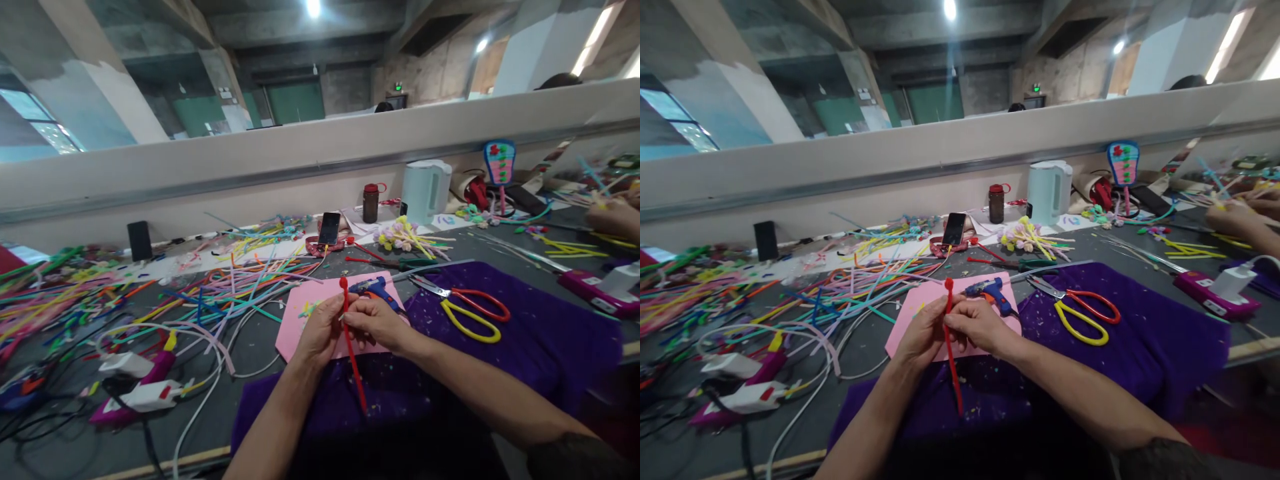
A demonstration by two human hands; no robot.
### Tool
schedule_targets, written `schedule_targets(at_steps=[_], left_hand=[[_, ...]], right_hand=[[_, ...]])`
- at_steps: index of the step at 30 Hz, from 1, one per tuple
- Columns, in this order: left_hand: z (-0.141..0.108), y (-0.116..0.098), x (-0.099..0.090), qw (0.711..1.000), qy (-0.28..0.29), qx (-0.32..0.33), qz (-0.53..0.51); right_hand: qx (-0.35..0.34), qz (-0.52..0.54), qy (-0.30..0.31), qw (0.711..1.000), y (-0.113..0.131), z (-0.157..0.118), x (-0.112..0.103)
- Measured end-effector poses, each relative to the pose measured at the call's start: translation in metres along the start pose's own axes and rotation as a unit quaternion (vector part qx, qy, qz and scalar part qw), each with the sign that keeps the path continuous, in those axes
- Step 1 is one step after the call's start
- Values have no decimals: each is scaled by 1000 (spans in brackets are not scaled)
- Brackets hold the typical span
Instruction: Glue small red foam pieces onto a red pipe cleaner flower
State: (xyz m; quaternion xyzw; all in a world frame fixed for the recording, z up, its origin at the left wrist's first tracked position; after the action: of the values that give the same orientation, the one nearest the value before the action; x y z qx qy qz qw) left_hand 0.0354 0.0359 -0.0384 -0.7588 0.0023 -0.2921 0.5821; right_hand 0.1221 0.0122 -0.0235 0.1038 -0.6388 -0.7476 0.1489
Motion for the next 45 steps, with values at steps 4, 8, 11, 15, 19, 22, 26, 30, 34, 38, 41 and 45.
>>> schedule_targets(at_steps=[4, 8, 11, 15, 19, 22, 26, 30, 34, 38, 41, 45], left_hand=[[1, -2, -7, 999, -30, 20, -3], [2, 0, -11, 999, -36, -2, 30], [1, -3, -13, 998, -34, 3, 47], [1, -4, -15, 996, -30, -3, 86], [0, -5, -13, 994, -14, -15, 105], [0, -8, -13, 995, -21, -18, 97], [1, -12, -15, 996, -34, -10, 81], [1, -13, -16, 996, -34, -11, 81], [1, -14, -18, 996, -40, -4, 85], [1, -13, -19, 995, -45, 0, 90], [2, -12, -20, 995, -39, -1, 91], [3, -11, -20, 996, -35, -7, 84]], right_hand=[[-2, -33, -32, 999, -4, 1, -5], [-15, -54, -25, 998, -8, 2, -4], [-20, -75, -29, 997, -3, 0, -11], [-34, -89, -62, 994, 9, -2, -32], [-53, -146, -97, 983, 16, -1, -54], [-54, -243, -121, 961, 19, -1, -73], [-39, -482, -165, 860, 23, -1, -104], [78, -635, -107, 761, 1, 6, -116], [139, -659, -68, 736, -22, 11, -112], [158, -602, -89, 777, -30, 15, -117], [161, -567, -109, 800, -30, 17, -124], [146, -518, -143, 831, -30, 17, -130]])
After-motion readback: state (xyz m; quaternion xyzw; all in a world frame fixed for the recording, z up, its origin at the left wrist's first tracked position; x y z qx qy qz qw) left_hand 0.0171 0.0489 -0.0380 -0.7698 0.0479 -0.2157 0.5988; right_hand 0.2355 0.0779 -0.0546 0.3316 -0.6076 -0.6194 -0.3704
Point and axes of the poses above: each hand's wrist, its own z-axis towards the middle knuckle, its own x-axis out of the palm, y = z × x, the point moved 5 cm from there along z, towards the middle knuckle, and after that the axes turned 4 degrees about -x, right-handed, at the moved point
